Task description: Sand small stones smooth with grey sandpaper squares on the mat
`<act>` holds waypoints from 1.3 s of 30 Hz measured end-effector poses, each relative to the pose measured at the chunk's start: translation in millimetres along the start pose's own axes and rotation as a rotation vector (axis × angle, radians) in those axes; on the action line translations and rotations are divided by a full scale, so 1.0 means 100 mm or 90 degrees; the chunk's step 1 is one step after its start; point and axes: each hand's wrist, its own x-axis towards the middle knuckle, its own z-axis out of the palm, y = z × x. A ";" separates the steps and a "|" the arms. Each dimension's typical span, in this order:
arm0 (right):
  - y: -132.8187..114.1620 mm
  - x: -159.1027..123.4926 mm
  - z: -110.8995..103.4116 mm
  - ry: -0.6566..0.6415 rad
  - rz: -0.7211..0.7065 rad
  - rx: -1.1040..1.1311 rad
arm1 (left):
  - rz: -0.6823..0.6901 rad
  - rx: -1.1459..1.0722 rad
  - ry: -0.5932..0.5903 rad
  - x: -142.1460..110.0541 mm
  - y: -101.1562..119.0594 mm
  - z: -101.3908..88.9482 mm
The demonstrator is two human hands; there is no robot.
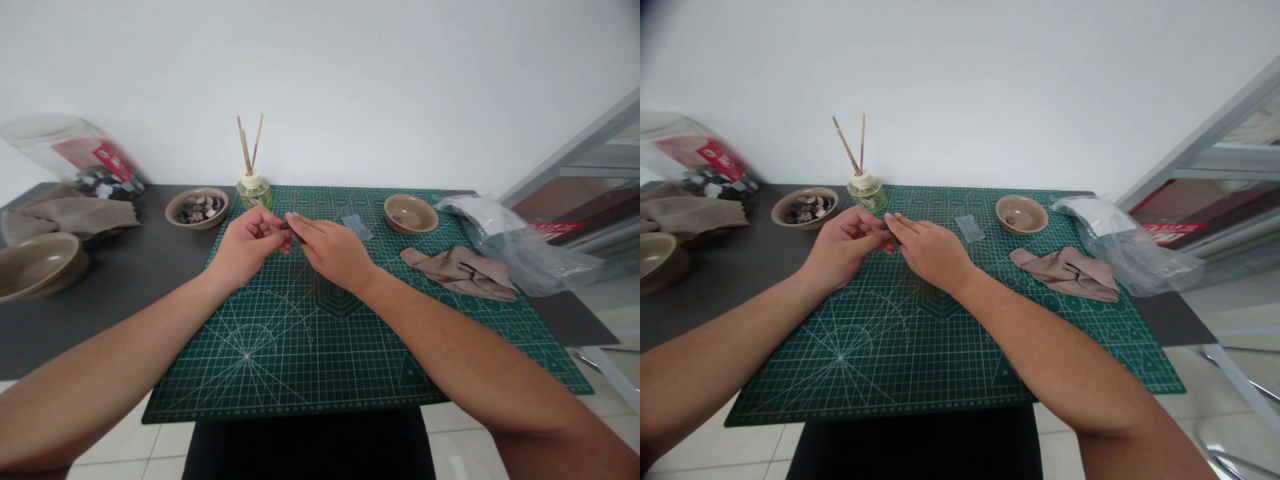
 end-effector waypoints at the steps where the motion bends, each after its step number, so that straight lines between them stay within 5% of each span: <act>1: -0.01 0.00 -0.01 -0.007 0.010 0.000 | 0.002 -0.002 -0.001 0.00 -0.01 0.00; 39: -0.11 -0.01 -0.12 -0.032 0.066 0.013 | 0.055 0.018 -0.003 -0.01 -0.04 -0.02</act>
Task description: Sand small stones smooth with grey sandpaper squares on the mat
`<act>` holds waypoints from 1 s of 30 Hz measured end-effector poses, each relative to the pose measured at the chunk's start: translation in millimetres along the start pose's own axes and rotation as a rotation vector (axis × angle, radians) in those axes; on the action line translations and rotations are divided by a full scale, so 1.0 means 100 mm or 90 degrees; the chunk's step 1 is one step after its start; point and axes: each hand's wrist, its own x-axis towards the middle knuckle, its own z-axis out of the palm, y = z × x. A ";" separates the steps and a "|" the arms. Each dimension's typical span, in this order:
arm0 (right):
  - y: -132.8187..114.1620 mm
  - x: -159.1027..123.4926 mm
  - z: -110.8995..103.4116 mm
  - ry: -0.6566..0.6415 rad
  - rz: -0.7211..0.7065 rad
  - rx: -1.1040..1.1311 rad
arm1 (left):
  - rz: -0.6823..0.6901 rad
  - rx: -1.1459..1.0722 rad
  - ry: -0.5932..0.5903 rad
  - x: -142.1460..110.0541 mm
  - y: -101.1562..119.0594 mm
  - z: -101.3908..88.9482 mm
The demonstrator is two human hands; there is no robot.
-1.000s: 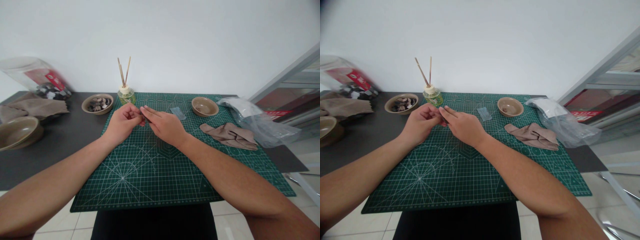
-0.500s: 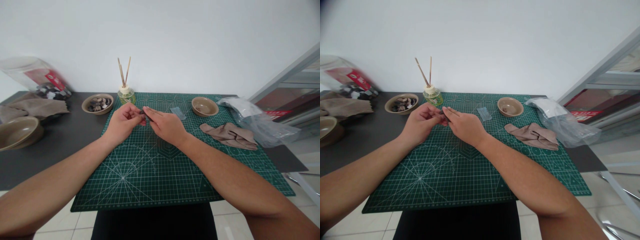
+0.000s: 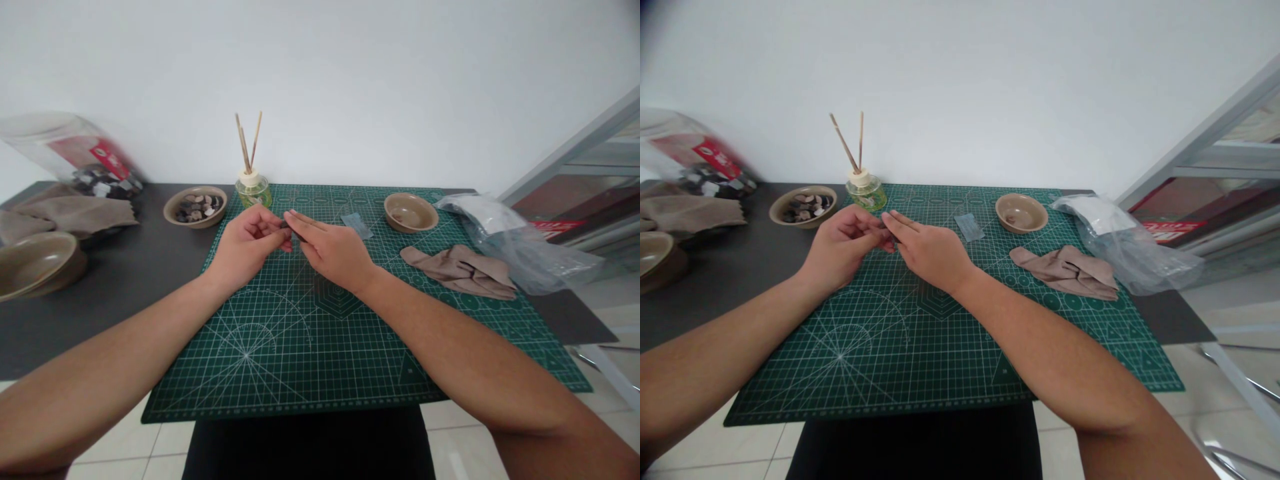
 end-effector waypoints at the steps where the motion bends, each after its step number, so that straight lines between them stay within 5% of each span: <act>1: 0.00 0.00 0.00 0.002 0.005 0.003 | -0.004 -0.001 0.000 0.00 0.00 0.00; 30: -0.01 0.00 0.02 -0.004 -0.020 0.003 | 0.011 0.047 -0.007 0.01 0.02 0.01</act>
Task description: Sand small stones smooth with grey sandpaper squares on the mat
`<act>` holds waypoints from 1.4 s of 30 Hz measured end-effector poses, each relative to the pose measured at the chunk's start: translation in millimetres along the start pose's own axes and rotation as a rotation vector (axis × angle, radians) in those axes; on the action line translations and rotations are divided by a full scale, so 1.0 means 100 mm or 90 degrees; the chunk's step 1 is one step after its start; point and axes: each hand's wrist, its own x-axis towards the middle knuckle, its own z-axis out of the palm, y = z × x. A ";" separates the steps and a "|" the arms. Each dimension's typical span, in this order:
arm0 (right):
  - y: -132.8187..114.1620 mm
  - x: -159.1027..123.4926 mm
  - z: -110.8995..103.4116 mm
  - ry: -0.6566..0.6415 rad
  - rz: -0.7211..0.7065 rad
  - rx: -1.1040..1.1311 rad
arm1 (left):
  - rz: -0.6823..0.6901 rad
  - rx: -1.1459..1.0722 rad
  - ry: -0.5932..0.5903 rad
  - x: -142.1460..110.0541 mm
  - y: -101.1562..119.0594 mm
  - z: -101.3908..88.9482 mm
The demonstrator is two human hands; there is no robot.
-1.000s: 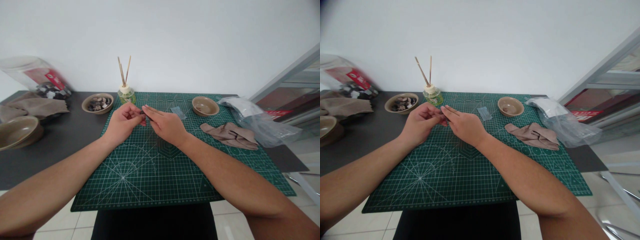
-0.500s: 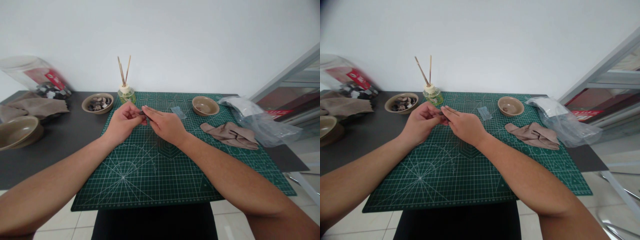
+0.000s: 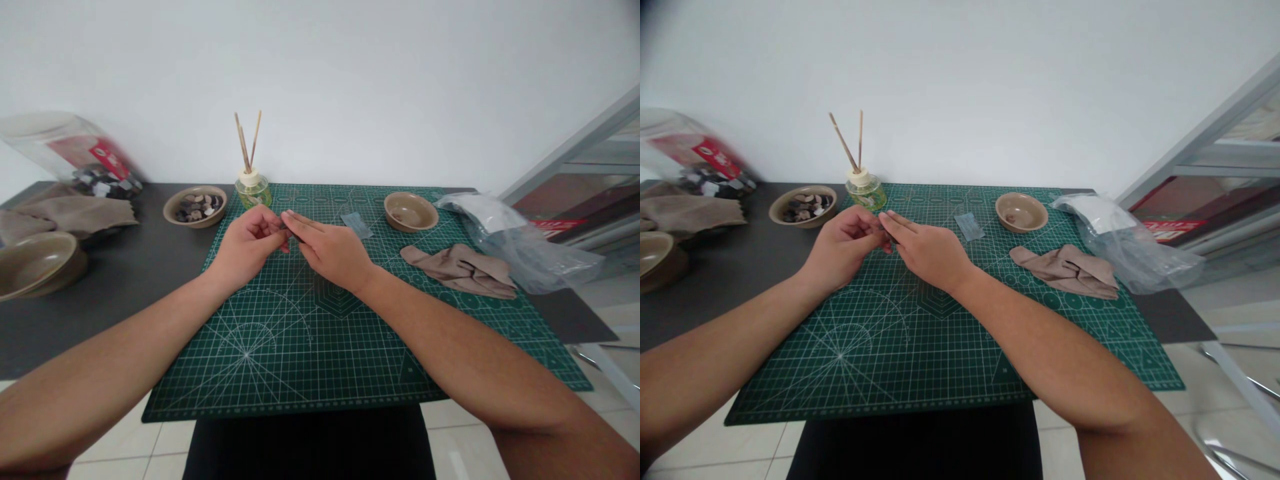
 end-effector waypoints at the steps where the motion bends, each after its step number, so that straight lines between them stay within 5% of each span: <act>1: 0.00 0.00 0.00 0.001 0.002 -0.001 | -0.004 -0.008 0.001 0.00 0.00 0.00; 42: 0.00 0.01 -0.01 -0.005 0.017 -0.013 | -0.003 0.022 0.038 0.00 -0.04 -0.03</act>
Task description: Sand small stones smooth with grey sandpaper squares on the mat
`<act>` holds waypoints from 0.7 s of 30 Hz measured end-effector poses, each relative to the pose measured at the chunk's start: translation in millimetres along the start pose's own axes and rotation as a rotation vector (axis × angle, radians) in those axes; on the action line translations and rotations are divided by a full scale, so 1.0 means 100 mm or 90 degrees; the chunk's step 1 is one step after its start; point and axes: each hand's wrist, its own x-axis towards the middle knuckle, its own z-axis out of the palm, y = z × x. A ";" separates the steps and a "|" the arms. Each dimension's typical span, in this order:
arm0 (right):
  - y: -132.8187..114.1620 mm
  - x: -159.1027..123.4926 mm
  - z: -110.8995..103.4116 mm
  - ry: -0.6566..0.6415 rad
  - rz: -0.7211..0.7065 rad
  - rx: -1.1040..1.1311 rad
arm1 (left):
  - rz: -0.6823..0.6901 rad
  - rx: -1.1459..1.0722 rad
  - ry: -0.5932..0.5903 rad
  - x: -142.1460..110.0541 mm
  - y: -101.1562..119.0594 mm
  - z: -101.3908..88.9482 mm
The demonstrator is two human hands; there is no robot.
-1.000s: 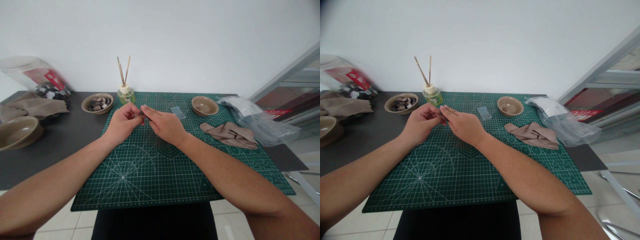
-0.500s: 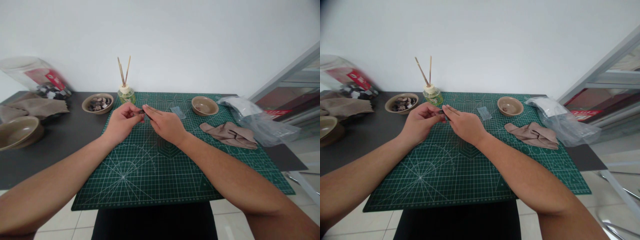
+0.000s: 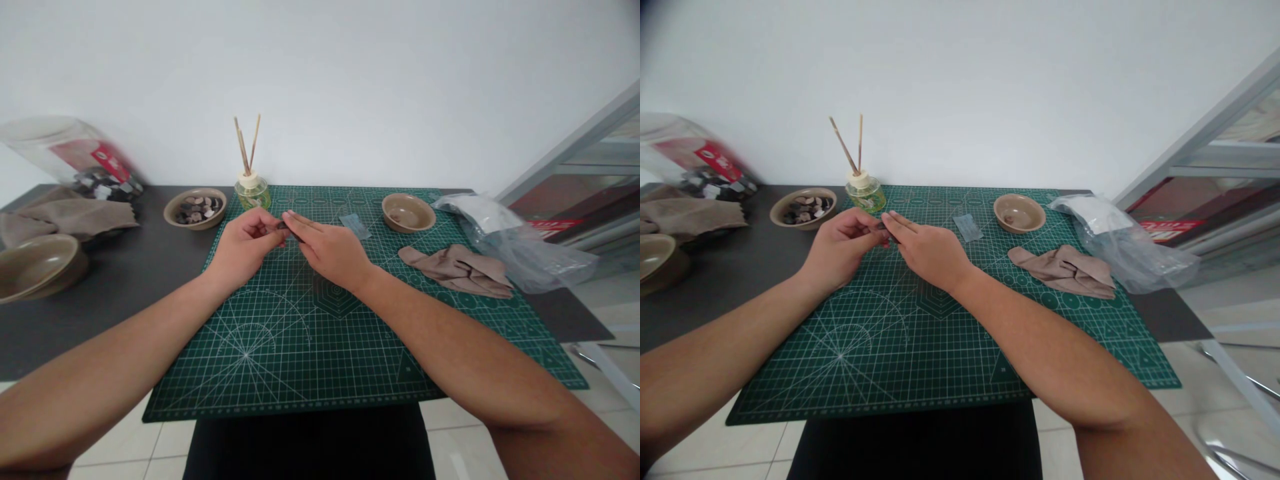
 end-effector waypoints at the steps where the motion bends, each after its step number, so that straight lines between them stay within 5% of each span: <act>1: 0.00 0.00 0.00 0.002 0.001 0.000 | 0.000 -0.004 0.002 0.00 -0.01 0.00; 21: 0.03 0.01 0.02 0.003 -0.002 -0.040 | -0.032 -0.004 -0.012 0.01 0.00 0.01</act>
